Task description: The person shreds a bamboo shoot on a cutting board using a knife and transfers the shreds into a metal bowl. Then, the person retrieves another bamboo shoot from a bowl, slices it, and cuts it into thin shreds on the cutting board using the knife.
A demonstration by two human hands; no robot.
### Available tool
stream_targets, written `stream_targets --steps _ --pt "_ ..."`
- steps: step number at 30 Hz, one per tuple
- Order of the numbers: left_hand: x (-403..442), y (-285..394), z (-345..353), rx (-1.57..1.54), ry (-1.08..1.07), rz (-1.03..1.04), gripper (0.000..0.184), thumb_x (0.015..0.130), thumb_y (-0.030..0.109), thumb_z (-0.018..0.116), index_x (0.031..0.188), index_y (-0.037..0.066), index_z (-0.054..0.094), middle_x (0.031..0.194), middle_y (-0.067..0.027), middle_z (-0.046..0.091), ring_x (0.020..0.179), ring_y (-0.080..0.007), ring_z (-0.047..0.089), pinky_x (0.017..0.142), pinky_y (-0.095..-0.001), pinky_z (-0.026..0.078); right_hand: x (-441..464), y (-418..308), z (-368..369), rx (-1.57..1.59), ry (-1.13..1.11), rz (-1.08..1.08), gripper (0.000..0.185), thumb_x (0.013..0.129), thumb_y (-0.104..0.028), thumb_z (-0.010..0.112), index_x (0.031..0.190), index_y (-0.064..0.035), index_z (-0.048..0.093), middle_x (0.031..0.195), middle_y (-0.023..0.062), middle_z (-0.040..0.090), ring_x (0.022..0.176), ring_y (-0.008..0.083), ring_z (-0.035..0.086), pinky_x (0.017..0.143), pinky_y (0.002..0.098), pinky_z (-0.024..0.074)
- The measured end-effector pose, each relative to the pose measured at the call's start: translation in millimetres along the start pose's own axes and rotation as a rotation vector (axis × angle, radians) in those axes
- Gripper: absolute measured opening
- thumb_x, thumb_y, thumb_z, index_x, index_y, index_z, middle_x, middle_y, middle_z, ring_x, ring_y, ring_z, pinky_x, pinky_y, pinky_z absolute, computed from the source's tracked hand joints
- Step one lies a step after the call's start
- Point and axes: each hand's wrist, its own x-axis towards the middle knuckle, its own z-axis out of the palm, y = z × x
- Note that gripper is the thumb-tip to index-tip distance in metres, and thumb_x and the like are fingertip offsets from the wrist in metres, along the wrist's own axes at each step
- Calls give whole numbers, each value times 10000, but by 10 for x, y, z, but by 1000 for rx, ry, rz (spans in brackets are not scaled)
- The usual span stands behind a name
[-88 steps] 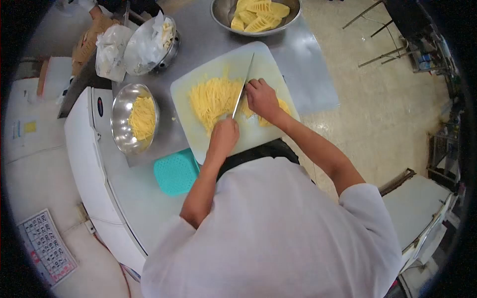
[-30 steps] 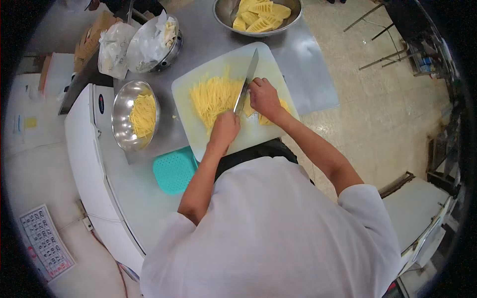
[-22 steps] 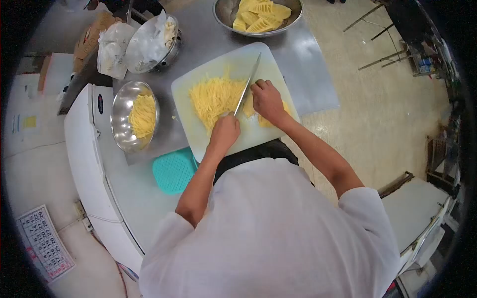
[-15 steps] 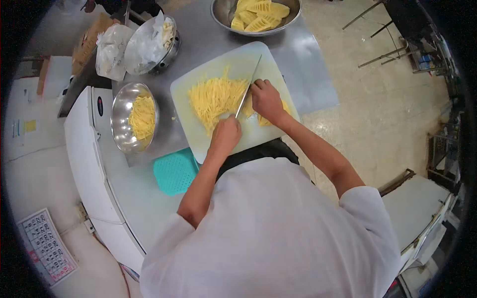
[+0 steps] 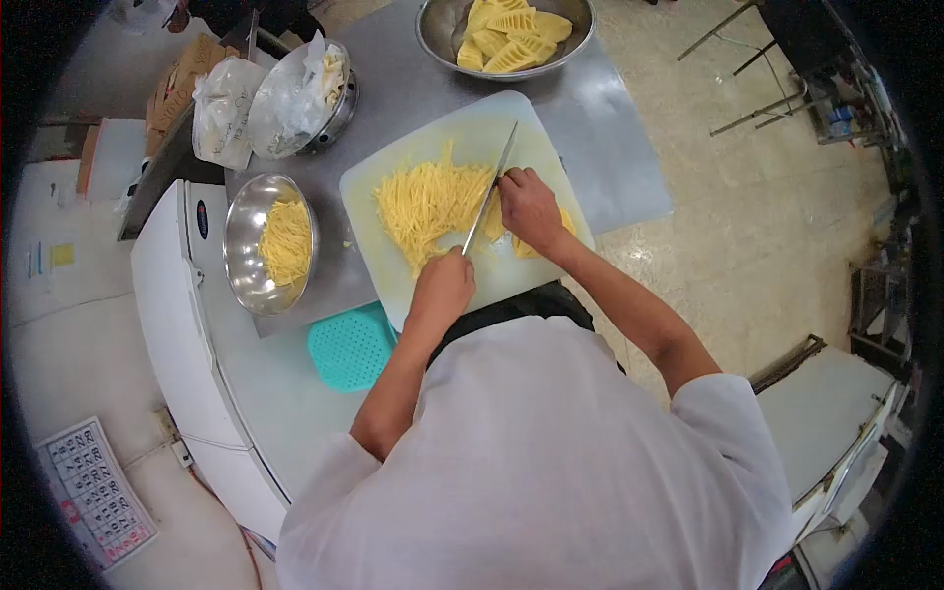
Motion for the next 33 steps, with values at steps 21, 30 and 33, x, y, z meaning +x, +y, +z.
stream_targets --steps 21,30,33 --pt "96 75 -37 -27 -57 -44 290 959 157 541 907 -104 657 845 -364 644 845 -514 660 759 -579 520 -57 -1 -32 30 62 -15 142 802 -31 638 936 5 606 931 140 594 889 342 587 752 450 529" --pt "97 91 -94 -59 -85 -77 303 954 160 531 881 -108 651 820 -367 635 830 -522 659 751 -571 523 -38 3 -13 50 85 -32 121 795 -20 638 907 -8 594 927 144 585 888 347 586 755 452 531" --pt "72 -6 64 -69 -52 -45 297 952 152 536 866 -108 652 817 -371 633 822 -520 659 747 -565 525 -55 -7 7 27 59 4 119 792 -17 638 901 -8 590 929 142 585 883 348 586 748 449 532"
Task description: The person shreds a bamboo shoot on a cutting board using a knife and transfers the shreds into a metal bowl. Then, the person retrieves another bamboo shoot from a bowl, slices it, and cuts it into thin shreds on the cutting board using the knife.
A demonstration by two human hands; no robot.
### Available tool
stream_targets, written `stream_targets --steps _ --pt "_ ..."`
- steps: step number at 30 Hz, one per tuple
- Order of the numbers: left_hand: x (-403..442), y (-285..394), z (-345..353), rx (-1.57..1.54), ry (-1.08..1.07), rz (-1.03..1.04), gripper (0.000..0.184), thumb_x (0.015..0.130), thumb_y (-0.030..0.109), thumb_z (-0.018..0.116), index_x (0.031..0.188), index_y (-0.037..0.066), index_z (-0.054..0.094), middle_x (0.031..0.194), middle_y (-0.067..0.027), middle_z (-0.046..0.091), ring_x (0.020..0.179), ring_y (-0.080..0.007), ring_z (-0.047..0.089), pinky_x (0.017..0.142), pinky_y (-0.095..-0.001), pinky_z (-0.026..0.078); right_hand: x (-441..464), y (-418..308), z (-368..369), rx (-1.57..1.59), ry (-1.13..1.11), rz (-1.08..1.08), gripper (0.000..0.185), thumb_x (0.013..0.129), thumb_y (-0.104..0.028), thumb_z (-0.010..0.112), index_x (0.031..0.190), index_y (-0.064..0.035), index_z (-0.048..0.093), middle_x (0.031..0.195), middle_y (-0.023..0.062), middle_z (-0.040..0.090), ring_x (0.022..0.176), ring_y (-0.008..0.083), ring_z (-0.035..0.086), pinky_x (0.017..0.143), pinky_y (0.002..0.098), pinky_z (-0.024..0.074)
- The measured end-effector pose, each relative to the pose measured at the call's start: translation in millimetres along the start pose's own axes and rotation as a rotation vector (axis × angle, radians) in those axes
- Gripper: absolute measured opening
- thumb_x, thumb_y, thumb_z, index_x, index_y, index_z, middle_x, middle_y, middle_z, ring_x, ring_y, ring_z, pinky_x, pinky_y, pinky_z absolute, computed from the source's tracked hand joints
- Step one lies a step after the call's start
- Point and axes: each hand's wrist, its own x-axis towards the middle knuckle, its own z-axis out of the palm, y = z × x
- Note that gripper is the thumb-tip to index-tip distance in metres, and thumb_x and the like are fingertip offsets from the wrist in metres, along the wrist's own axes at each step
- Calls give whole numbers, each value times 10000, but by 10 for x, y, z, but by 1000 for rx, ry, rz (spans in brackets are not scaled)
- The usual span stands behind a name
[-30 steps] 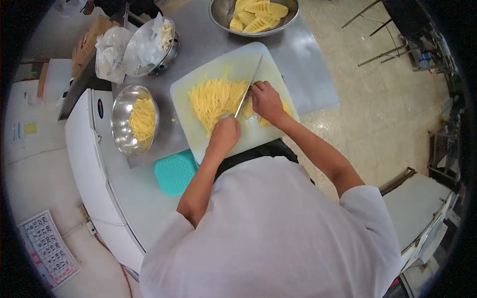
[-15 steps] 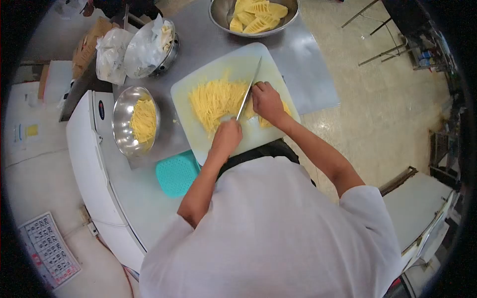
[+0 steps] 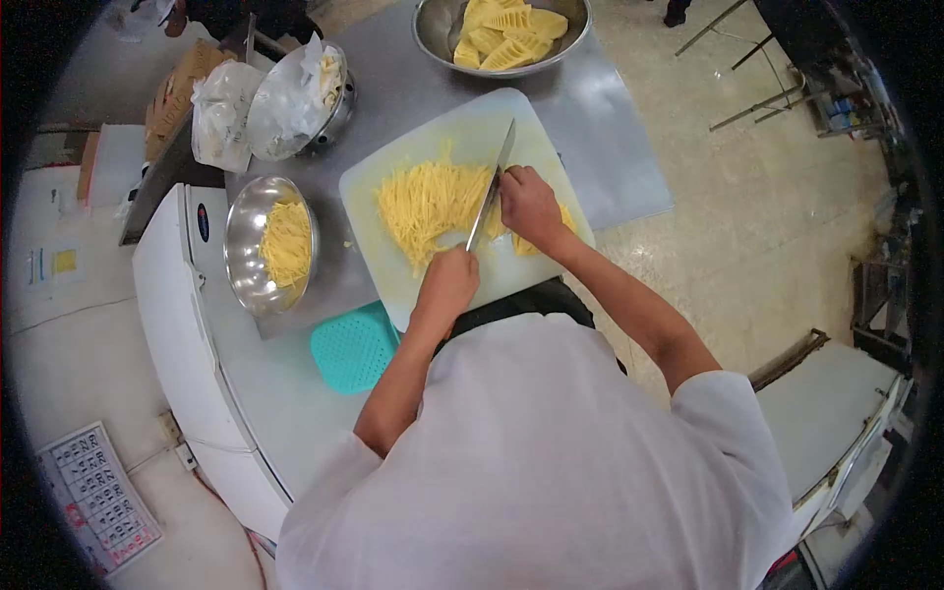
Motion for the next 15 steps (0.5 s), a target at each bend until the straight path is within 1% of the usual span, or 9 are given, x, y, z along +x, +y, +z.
stream_targets --steps 2,3,5,8,12,14,15 --pt "172 -85 140 -43 -94 -67 283 950 147 547 875 -103 657 831 -370 635 836 -514 661 757 -564 526 -3 -8 -38 8 17 -11 137 790 -15 641 917 -12 590 937 142 586 886 347 586 750 449 533" --pt "132 -13 69 -47 -89 -59 283 950 147 547 875 -103 657 831 -370 635 836 -514 661 757 -564 526 11 17 -47 0 20 -16 137 790 -15 641 917 -12 590 937 142 586 886 347 586 750 449 533" --pt "-64 165 -186 30 -8 -37 277 948 146 556 877 -102 659 843 -366 640 845 -514 659 759 -564 524 -3 23 -14 14 1 -17 175 786 -15 643 953 -16 589 947 138 584 890 344 587 757 453 535" --pt "3 14 41 -19 -35 -59 275 952 149 552 903 -100 659 849 -361 646 851 -515 657 765 -568 522 -8 28 0 -22 -17 -13 173 792 -22 639 960 -18 596 956 137 589 895 343 588 763 452 535" --pt "213 31 -19 -52 -68 -69 262 950 143 549 932 -98 652 846 -359 648 858 -516 655 774 -571 519 -12 49 -74 14 -1 -4 164 799 -26 631 961 -11 613 961 145 595 902 345 589 769 451 536" --pt "97 4 -124 2 129 109 251 942 137 551 931 -93 650 839 -359 645 861 -517 654 781 -575 517 -29 47 -121 12 -52 32 173 805 -28 630 977 -10 629 971 149 599 912 346 588 772 452 534" --pt "103 -15 -95 9 129 111 251 942 137 551 931 -93 650 839 -359 645 861 -517 654 781 -575 517 -8 45 -104 15 -46 34 173 805 -28 630 977 -10 629 971 149 599 912 346 588 772 452 534"
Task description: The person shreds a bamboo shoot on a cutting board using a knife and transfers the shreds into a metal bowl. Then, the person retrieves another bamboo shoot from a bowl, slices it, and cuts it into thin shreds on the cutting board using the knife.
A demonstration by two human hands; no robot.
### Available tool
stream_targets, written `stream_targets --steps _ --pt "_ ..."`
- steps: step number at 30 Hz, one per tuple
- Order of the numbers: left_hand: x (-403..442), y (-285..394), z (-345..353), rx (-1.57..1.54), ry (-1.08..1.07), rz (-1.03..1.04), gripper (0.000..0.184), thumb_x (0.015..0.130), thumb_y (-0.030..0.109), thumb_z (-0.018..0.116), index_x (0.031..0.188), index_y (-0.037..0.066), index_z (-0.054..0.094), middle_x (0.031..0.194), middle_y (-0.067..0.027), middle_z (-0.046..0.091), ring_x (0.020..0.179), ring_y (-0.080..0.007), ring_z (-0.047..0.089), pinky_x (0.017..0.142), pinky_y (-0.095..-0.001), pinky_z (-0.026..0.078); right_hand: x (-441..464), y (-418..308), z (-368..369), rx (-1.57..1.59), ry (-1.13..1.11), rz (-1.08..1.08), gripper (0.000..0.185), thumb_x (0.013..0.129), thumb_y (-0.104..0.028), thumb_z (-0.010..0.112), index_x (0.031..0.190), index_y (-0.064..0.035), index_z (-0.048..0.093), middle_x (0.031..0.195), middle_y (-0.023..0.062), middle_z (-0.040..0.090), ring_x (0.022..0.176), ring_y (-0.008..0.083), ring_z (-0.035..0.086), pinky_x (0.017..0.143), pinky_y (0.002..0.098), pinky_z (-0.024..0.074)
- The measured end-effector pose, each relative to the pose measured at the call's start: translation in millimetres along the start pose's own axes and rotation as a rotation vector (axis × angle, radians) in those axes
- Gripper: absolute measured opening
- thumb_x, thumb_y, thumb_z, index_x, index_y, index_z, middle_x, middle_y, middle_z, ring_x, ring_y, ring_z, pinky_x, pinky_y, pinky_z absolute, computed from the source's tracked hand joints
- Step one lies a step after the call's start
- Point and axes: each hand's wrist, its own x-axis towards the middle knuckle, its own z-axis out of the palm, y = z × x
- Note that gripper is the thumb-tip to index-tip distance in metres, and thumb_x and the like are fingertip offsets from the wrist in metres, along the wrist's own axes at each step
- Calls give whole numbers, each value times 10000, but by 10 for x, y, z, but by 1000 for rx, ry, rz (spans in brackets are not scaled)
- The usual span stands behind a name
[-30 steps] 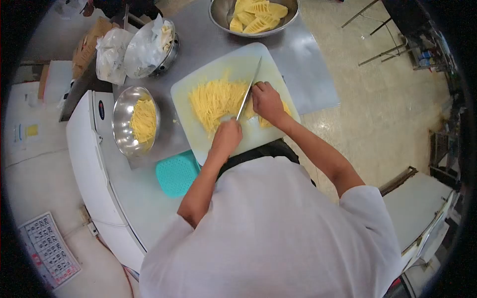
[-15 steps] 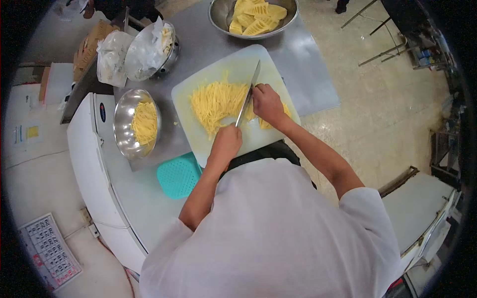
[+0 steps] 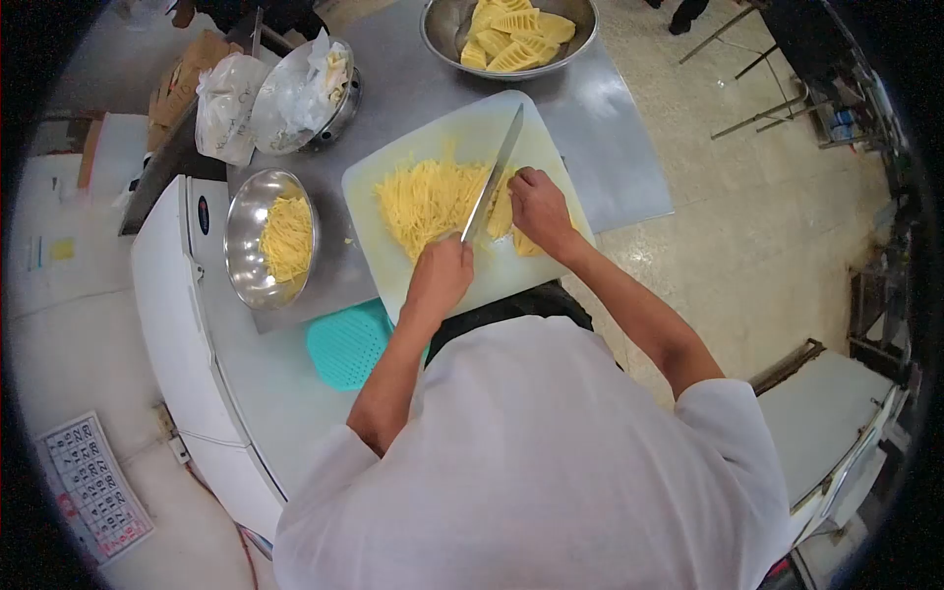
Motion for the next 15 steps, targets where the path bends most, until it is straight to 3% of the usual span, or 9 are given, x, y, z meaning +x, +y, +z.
stream_targets --steps 3,5,8,12,15 --pt "-35 -23 176 -21 -28 -43 249 936 137 555 910 -91 651 830 -357 643 853 -520 652 776 -574 517 -76 14 31 -5 13 -21 200 802 -32 630 1001 -11 634 974 148 599 913 345 589 767 457 533" --pt "46 -2 186 63 -155 -91 244 940 130 548 908 -91 648 836 -357 644 847 -522 652 779 -576 518 -52 33 74 -13 32 -49 200 804 -35 633 1002 -11 633 967 147 598 913 347 586 758 458 531" --pt "-184 216 -104 27 -147 -157 239 940 120 540 909 -90 649 844 -364 641 841 -524 651 778 -579 515 -42 -15 19 -25 8 -29 190 802 -34 634 991 -12 627 957 147 595 912 348 583 758 460 532" --pt "-1 -47 352 -20 -129 -146 298 972 188 530 896 -84 626 785 -351 624 810 -520 648 717 -563 513 -77 -13 64 -17 2 -26 179 802 -28 631 980 -15 619 948 146 590 911 347 582 756 460 531" --pt "-119 223 -58 64 -154 -123 246 943 117 538 928 -101 650 836 -367 642 846 -528 655 772 -585 515 -63 4 21 8 45 -50 172 798 -23 623 970 -18 616 941 143 590 908 344 582 752 461 530"
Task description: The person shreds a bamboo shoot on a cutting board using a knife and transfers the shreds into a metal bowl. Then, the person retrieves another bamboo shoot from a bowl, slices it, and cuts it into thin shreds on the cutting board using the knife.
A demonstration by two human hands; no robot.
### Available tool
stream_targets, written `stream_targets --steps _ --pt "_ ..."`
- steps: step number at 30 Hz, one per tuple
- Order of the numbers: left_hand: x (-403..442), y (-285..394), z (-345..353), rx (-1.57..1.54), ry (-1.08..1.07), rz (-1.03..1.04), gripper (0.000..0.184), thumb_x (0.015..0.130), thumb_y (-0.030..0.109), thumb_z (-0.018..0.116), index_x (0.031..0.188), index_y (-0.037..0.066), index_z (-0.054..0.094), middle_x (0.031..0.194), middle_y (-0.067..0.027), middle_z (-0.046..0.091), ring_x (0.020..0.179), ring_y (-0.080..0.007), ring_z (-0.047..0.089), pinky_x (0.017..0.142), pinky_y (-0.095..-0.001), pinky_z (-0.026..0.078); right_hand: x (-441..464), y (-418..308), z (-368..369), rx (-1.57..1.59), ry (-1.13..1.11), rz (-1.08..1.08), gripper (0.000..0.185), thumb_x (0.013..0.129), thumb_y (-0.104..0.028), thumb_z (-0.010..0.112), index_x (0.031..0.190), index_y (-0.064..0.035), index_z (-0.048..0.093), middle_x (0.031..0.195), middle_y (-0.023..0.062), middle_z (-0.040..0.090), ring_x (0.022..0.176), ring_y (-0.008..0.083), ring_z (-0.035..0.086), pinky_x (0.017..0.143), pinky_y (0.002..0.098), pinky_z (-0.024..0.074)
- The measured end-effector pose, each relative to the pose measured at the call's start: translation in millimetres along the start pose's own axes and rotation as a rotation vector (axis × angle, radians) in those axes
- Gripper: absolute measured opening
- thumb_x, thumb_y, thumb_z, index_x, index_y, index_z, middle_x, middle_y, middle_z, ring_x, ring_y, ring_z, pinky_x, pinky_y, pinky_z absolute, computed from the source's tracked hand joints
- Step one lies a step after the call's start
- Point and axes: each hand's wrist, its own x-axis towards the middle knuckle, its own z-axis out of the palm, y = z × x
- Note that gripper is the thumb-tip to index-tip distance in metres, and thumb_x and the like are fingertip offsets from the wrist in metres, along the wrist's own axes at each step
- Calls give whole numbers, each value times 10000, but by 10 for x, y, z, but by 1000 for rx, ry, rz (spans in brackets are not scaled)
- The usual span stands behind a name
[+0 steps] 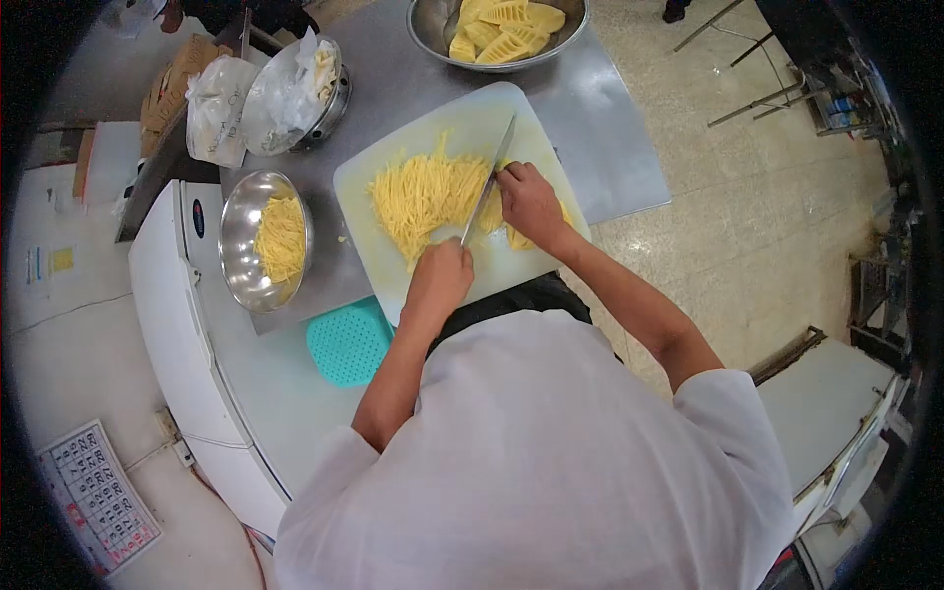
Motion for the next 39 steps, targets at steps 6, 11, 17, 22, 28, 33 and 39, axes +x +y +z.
stream_targets --steps 6,11,17,22,28,33,39 --pt "173 -139 288 -130 -44 -52 263 944 128 539 911 -105 656 824 -362 646 836 -525 659 767 -583 521 5 -39 -28 -12 -47 29 160 797 -15 620 957 -11 614 936 149 589 916 345 584 760 454 533" --pt "-14 -98 199 -55 9 -30 250 941 120 533 909 -94 657 833 -362 646 838 -522 659 763 -580 524 18 -28 -16 -30 -86 49 162 802 -18 619 963 -6 610 949 151 594 922 349 584 773 459 531" --pt "-59 43 11 -83 -27 -88 263 952 143 533 903 -88 649 853 -368 642 868 -520 656 782 -576 517 6 -17 -3 -12 -40 31 151 806 -28 627 955 -13 608 953 149 597 915 351 581 777 460 527" --pt "88 -105 295 -125 -43 -62 286 957 158 534 914 -102 646 877 -374 642 884 -523 654 782 -570 515 -57 -36 15 -9 -60 37 143 814 -34 627 955 -15 609 949 150 595 903 352 579 771 465 527" --pt "100 -178 387 -110 -44 -55 290 950 165 549 899 -102 650 864 -372 638 872 -524 655 773 -580 517 31 0 10 -17 -50 46 153 807 -34 629 958 -16 610 950 148 591 903 351 580 771 462 529" --pt "-52 -27 111 -125 -24 -99 293 950 169 552 902 -104 647 821 -363 641 843 -527 657 756 -577 526 41 7 8 -19 -28 26 149 802 -31 627 950 -20 610 947 148 588 905 352 581 767 466 532" --pt "75 20 175 -144 -25 -67 286 957 155 528 901 -101 644 819 -371 635 847 -525 656 761 -572 524 -25 33 -30 -13 -58 51 164 791 -38 638 951 -22 606 991 141 589 918 350 578 772 469 531"
